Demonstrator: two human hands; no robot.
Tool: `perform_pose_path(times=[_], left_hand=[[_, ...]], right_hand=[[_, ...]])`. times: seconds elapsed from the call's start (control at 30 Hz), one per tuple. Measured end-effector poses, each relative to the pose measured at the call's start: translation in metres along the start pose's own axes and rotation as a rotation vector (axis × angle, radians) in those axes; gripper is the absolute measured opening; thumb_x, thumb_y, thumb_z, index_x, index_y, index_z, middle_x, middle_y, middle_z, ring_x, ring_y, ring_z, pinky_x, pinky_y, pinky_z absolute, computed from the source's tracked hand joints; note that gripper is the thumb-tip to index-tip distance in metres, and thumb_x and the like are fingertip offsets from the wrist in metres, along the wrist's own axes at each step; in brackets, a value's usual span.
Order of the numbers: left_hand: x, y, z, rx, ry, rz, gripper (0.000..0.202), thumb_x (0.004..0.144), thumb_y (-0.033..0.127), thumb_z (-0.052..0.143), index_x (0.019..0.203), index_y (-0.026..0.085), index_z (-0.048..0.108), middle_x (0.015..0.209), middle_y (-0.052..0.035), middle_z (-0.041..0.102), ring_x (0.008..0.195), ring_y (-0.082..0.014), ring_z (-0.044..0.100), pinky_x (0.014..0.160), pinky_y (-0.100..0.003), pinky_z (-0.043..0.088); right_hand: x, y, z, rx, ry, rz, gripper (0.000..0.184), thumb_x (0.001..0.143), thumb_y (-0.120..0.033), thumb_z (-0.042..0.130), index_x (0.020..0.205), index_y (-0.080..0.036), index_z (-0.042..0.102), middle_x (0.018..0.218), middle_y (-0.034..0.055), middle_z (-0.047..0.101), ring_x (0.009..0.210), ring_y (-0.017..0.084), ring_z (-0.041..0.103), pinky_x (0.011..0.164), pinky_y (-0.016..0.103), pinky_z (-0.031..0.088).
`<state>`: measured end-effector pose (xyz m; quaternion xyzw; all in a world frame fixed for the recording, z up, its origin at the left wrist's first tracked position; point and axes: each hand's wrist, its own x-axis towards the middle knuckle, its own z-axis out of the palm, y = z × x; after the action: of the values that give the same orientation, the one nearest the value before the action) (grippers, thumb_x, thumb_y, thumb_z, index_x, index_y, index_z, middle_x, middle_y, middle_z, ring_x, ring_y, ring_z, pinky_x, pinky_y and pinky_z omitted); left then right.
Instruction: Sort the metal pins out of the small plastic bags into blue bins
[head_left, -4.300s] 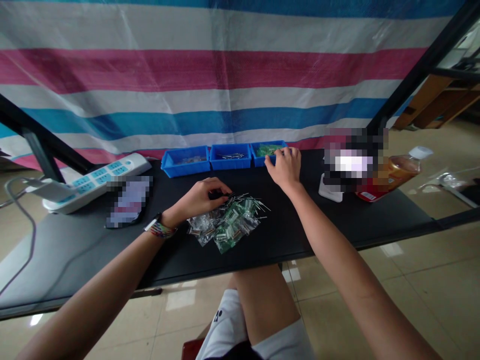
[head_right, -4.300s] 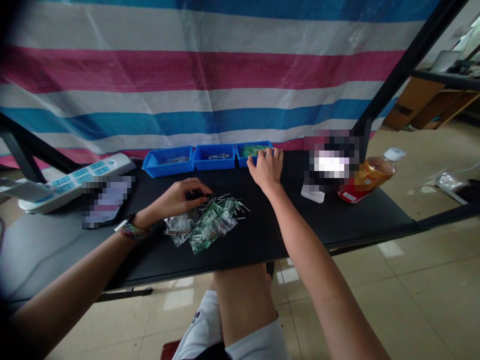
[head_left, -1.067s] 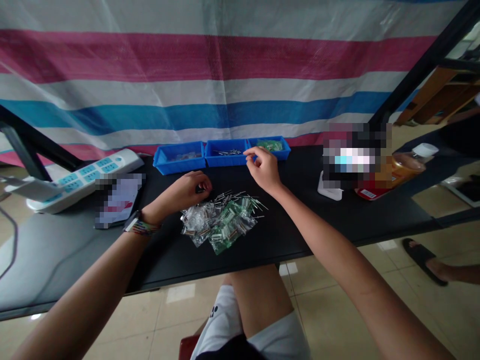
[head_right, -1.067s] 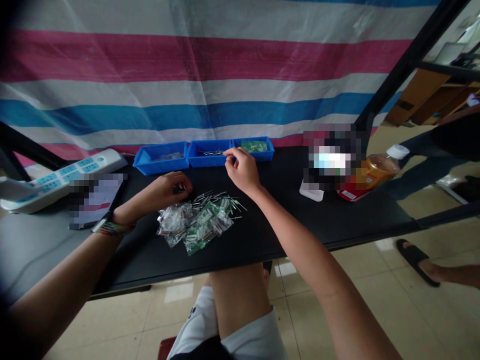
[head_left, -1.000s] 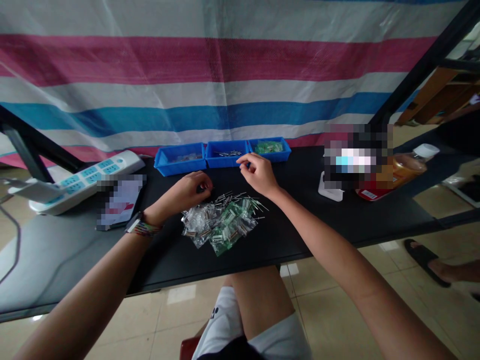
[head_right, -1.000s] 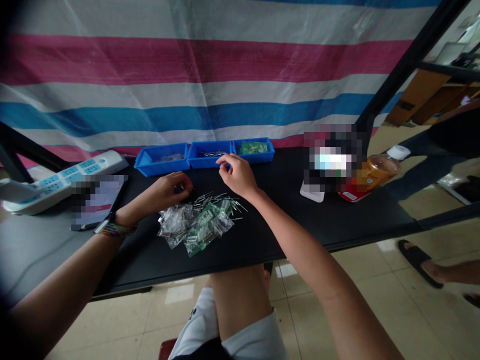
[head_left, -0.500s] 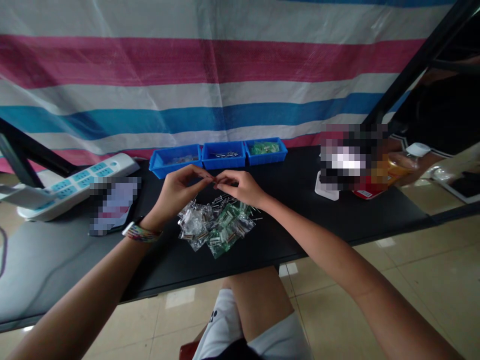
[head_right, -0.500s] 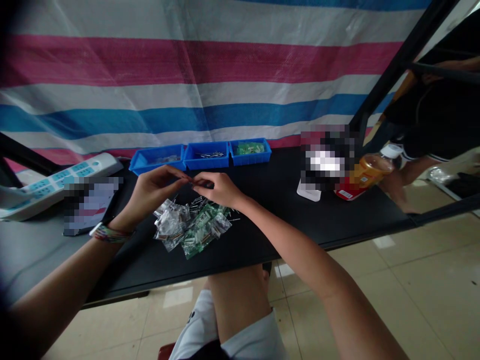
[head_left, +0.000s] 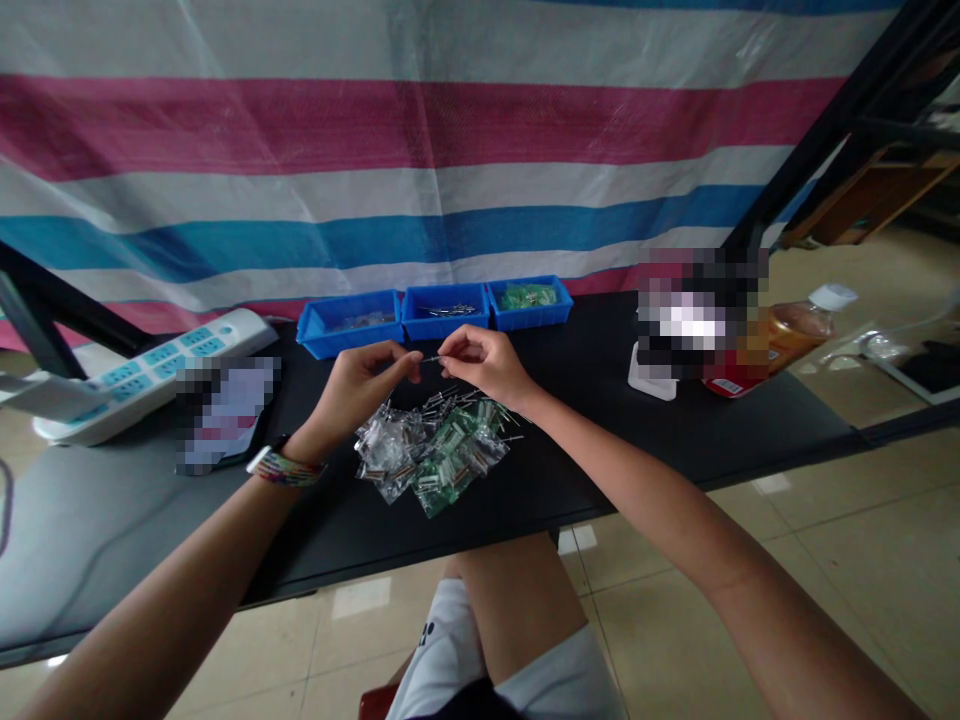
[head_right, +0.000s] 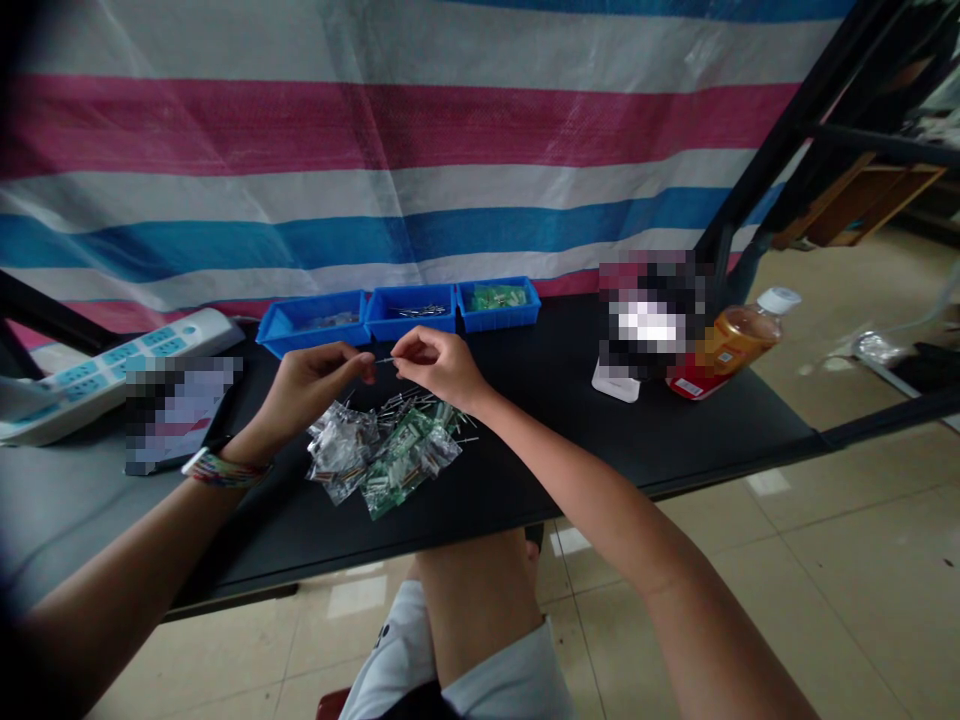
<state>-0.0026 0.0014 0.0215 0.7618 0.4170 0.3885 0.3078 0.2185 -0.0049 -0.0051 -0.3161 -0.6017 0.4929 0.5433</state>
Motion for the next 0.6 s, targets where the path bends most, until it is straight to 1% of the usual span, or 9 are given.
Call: perform_pose_path(times=[0.1, 0.17, 0.23, 0.3, 0.4, 0.47, 0.6], left_hand=[[-0.0005, -0.0003, 0.0001, 0.030, -0.018, 0.003, 0.050, 0.096, 0.064, 0.068, 0.074, 0.020, 0.075, 0.074, -0.0055, 0.075, 0.069, -0.0204, 0.065, 0.068, -0.031, 0.049], [-0.0010, -0.0009, 0.0003, 0.017, -0.024, 0.016, 0.046, 0.096, 0.063, 0.070, 0.082, 0.020, 0.075, 0.080, -0.0058, 0.076, 0.074, -0.0210, 0.067, 0.071, -0.031, 0.051], [-0.0016, -0.0018, 0.0008, -0.028, -0.018, 0.044, 0.040, 0.093, 0.059, 0.076, 0.094, 0.019, 0.075, 0.091, -0.0069, 0.077, 0.084, -0.0222, 0.070, 0.078, -0.032, 0.054], [-0.0021, -0.0028, 0.0012, -0.057, -0.020, 0.075, 0.036, 0.091, 0.054, 0.080, 0.100, 0.019, 0.074, 0.098, -0.0078, 0.077, 0.090, -0.0229, 0.071, 0.085, -0.034, 0.055], [-0.0025, -0.0029, 0.0011, -0.035, -0.037, 0.098, 0.031, 0.092, 0.050, 0.079, 0.098, 0.019, 0.074, 0.096, -0.0071, 0.077, 0.091, -0.0226, 0.071, 0.087, -0.034, 0.055], [-0.0026, -0.0018, 0.0005, -0.015, -0.037, 0.100, 0.030, 0.094, 0.049, 0.077, 0.096, 0.020, 0.074, 0.095, -0.0065, 0.077, 0.090, -0.0227, 0.071, 0.087, -0.034, 0.055], [-0.0024, 0.0015, -0.0011, 0.030, -0.027, 0.087, 0.032, 0.098, 0.052, 0.071, 0.092, 0.020, 0.075, 0.091, -0.0054, 0.078, 0.088, -0.0227, 0.072, 0.083, -0.033, 0.054]], right_hand=[[-0.0003, -0.0009, 0.0004, 0.005, -0.003, 0.008, 0.022, 0.080, -0.033, 0.083, 0.087, -0.019, 0.068, 0.077, -0.0006, 0.071, 0.072, 0.016, 0.073, 0.071, 0.029, 0.059], [-0.0002, -0.0009, 0.0003, 0.002, -0.005, 0.021, 0.026, 0.080, -0.038, 0.085, 0.086, -0.019, 0.068, 0.077, -0.0005, 0.071, 0.069, 0.015, 0.071, 0.067, 0.028, 0.058], [-0.0003, -0.0008, -0.0001, -0.012, -0.005, 0.036, 0.033, 0.080, -0.045, 0.087, 0.085, -0.018, 0.068, 0.077, -0.0001, 0.070, 0.066, 0.014, 0.069, 0.063, 0.027, 0.056], [-0.0005, -0.0009, -0.0007, -0.036, -0.005, 0.046, 0.040, 0.081, -0.053, 0.087, 0.084, -0.018, 0.068, 0.077, 0.0004, 0.070, 0.064, 0.013, 0.067, 0.061, 0.026, 0.054], [-0.0010, -0.0012, -0.0016, -0.079, -0.005, 0.055, 0.046, 0.083, -0.062, 0.083, 0.084, -0.018, 0.068, 0.078, 0.0012, 0.071, 0.062, 0.012, 0.066, 0.061, 0.026, 0.054], [-0.0012, -0.0013, -0.0018, -0.103, -0.003, 0.060, 0.048, 0.085, -0.065, 0.080, 0.083, -0.018, 0.068, 0.077, 0.0016, 0.071, 0.062, 0.012, 0.066, 0.061, 0.026, 0.053], [-0.0013, -0.0019, -0.0003, -0.080, -0.007, 0.048, 0.045, 0.086, -0.062, 0.080, 0.089, -0.018, 0.069, 0.082, 0.0024, 0.072, 0.063, 0.012, 0.066, 0.060, 0.026, 0.055]])
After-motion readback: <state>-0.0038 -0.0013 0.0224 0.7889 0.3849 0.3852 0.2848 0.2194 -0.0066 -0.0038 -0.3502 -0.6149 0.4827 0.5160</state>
